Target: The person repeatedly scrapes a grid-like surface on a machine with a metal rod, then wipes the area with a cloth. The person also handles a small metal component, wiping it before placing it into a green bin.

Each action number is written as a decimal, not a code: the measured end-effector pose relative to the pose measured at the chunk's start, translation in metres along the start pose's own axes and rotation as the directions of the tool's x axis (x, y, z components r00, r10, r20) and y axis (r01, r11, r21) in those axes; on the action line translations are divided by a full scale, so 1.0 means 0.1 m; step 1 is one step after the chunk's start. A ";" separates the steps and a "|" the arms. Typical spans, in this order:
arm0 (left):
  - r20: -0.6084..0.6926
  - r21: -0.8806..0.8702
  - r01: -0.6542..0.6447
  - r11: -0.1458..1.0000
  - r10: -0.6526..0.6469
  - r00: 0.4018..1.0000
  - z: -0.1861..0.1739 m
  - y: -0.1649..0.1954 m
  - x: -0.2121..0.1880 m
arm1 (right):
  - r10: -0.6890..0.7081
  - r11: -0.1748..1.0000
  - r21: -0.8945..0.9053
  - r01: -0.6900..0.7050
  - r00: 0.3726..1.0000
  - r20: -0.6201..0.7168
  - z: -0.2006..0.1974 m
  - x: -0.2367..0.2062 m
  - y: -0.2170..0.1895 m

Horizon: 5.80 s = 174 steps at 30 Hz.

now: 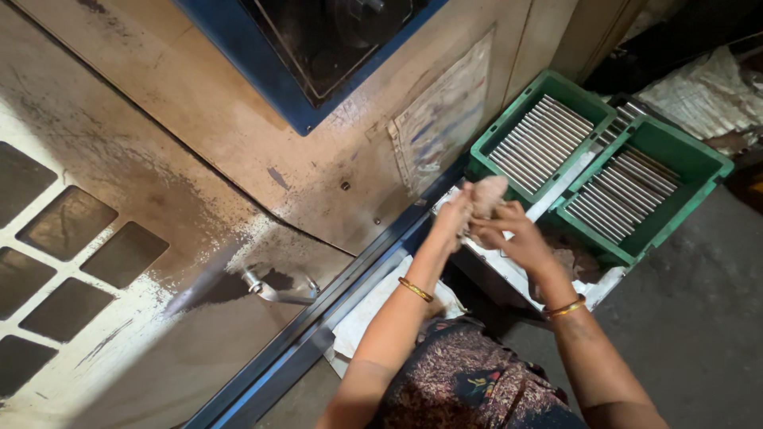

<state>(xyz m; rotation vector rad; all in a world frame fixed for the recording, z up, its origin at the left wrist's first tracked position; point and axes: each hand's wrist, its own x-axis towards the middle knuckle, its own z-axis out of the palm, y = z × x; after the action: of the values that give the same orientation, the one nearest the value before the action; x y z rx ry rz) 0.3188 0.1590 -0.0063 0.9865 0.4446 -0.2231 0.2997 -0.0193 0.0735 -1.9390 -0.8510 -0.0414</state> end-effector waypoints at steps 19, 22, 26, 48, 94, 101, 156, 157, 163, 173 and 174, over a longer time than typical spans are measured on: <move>-0.019 -0.158 0.121 0.980 -0.126 0.992 0.00 -0.04 0.37 | 0.746 0.516 -0.377 -0.769 0.620 -0.243 -0.04 -1.23 1.19; 0.008 -0.147 0.155 0.977 -0.155 0.988 0.07 -0.07 0.37 | 0.784 0.505 -0.478 -0.718 0.614 -0.092 0.04 -1.23 1.23; 0.015 -0.112 0.256 0.960 -0.256 0.967 0.09 -0.31 0.25 | 0.702 0.583 -0.388 -0.714 0.683 -0.201 0.00 -1.19 1.27; 0.238 -0.067 0.461 0.885 -0.435 0.869 0.22 -0.72 0.08 | 0.887 0.162 -0.635 -0.755 0.393 -0.241 -1.38 -0.48 2.01; 0.229 -0.097 0.212 0.972 -0.185 0.956 0.17 -0.28 -0.36 | 0.872 -0.101 -0.826 -0.555 0.350 -0.342 -1.23 -0.43 2.23; 0.218 -0.106 0.196 0.975 -0.170 0.961 0.12 -0.26 -0.39 | 0.880 0.008 -0.831 -0.557 0.399 -0.259 -1.26 -0.45 2.08; 0.260 0.066 -0.277 0.959 0.251 0.932 -0.05 -0.38 -0.13 | 0.577 0.763 0.475 -0.439 0.793 -0.194 -0.01 -0.89 -0.07; 0.277 0.028 -0.309 0.951 0.289 0.916 0.03 -0.39 -0.21 | 0.581 0.768 0.439 -0.466 0.795 -0.175 0.16 -0.84 0.02; 0.322 0.095 -0.478 0.873 0.427 0.845 0.25 -0.01 -0.75 | 0.591 0.645 0.509 -0.570 0.794 0.142 0.58 -0.91 0.40; 0.449 0.452 -0.603 0.657 0.417 0.790 0.35 0.44 -1.38 | 0.412 0.821 0.531 -0.210 0.862 -0.296 -0.31 -0.41 -0.51; 0.460 0.499 -0.606 0.620 0.404 0.791 0.38 0.47 -1.41 | 0.377 0.821 0.541 -0.184 0.885 -0.272 -0.31 -0.36 -0.62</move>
<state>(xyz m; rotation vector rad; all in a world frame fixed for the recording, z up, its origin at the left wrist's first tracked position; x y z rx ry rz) 0.2211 0.1493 0.1116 1.6740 -0.2518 0.0153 0.2467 -0.0464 0.1239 -1.4716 -0.2660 -0.0019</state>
